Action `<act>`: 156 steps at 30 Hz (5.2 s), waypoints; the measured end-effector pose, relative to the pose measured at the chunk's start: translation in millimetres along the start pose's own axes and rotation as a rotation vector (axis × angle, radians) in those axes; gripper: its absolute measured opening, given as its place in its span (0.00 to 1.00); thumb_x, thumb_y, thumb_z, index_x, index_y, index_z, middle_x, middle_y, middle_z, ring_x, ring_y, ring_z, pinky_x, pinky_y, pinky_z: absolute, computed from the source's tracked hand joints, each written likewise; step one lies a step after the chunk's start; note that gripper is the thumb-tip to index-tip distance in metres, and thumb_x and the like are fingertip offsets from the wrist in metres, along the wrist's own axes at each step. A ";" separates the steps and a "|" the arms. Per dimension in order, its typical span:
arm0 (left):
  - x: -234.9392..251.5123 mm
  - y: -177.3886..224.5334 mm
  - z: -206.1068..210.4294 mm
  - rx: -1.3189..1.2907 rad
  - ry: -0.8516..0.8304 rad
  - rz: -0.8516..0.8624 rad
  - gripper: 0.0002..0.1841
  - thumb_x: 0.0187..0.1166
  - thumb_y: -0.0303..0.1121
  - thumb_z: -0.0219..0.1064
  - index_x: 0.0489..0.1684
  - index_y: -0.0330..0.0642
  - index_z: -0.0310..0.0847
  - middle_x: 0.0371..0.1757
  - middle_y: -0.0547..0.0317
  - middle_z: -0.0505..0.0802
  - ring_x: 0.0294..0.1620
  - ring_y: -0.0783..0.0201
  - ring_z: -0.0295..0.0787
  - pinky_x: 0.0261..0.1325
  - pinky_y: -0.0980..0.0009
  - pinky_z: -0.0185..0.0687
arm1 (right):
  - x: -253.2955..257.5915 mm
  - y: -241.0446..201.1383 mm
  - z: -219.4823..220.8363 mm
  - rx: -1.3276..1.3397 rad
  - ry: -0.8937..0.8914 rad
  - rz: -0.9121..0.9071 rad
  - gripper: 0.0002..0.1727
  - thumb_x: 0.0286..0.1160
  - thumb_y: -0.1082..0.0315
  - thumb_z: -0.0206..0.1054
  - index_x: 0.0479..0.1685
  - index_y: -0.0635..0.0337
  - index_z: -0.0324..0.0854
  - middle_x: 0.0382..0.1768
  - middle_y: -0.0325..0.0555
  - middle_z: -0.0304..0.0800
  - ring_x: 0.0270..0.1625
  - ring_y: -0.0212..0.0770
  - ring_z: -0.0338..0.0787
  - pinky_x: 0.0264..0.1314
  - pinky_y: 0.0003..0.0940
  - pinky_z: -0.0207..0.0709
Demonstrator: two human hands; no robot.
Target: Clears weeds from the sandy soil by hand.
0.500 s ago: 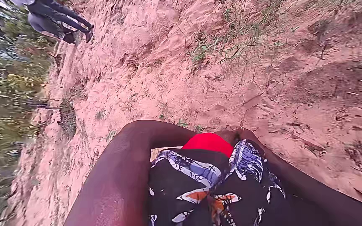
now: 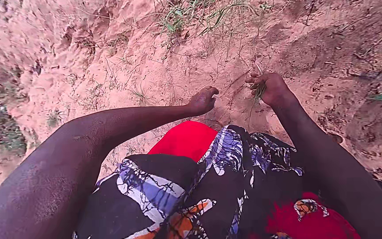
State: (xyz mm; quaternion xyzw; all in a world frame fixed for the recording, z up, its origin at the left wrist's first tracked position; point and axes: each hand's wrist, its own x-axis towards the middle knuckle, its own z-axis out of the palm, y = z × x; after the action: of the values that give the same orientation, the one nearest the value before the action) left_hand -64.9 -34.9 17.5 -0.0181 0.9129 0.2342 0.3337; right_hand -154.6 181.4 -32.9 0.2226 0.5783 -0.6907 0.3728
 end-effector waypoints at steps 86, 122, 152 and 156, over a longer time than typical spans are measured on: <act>180.3 109.0 -80.4 0.491 -0.167 -0.230 0.11 0.77 0.25 0.68 0.46 0.21 0.81 0.53 0.31 0.88 0.54 0.40 0.87 0.59 0.40 0.79 | 54.1 21.3 -100.1 -0.566 0.730 -0.293 0.24 0.91 0.53 0.58 0.68 0.65 0.80 0.57 0.64 0.90 0.64 0.59 0.89 0.70 0.57 0.75; 161.9 51.3 -84.9 0.646 0.000 -0.090 0.16 0.85 0.24 0.55 0.67 0.27 0.75 0.67 0.26 0.84 0.71 0.27 0.80 0.64 0.30 0.77 | 58.0 26.7 -95.2 -0.590 0.766 -0.323 0.23 0.91 0.54 0.58 0.66 0.67 0.80 0.54 0.64 0.91 0.62 0.58 0.90 0.69 0.56 0.75; 47.7 -7.5 -44.4 0.518 0.017 -0.021 0.19 0.96 0.38 0.46 0.59 0.31 0.78 0.49 0.32 0.90 0.59 0.30 0.87 0.59 0.37 0.79 | 84.8 -12.8 5.9 -0.719 0.250 -0.656 0.16 0.74 0.71 0.71 0.59 0.68 0.88 0.57 0.63 0.91 0.61 0.56 0.91 0.72 0.50 0.77; 42.3 -25.5 -40.5 0.454 0.142 0.096 0.16 0.93 0.35 0.54 0.52 0.30 0.84 0.47 0.36 0.91 0.66 0.35 0.82 0.74 0.43 0.68 | 92.1 -16.2 26.8 -0.904 0.232 -0.629 0.16 0.80 0.67 0.68 0.59 0.69 0.88 0.60 0.67 0.90 0.68 0.62 0.88 0.76 0.56 0.73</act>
State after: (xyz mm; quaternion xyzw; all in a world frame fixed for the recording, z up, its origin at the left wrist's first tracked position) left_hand -117.3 -70.2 7.8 0.0845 0.9631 0.0368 0.2528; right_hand -221.1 132.7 -84.5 -0.0679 0.8925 -0.4231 0.1409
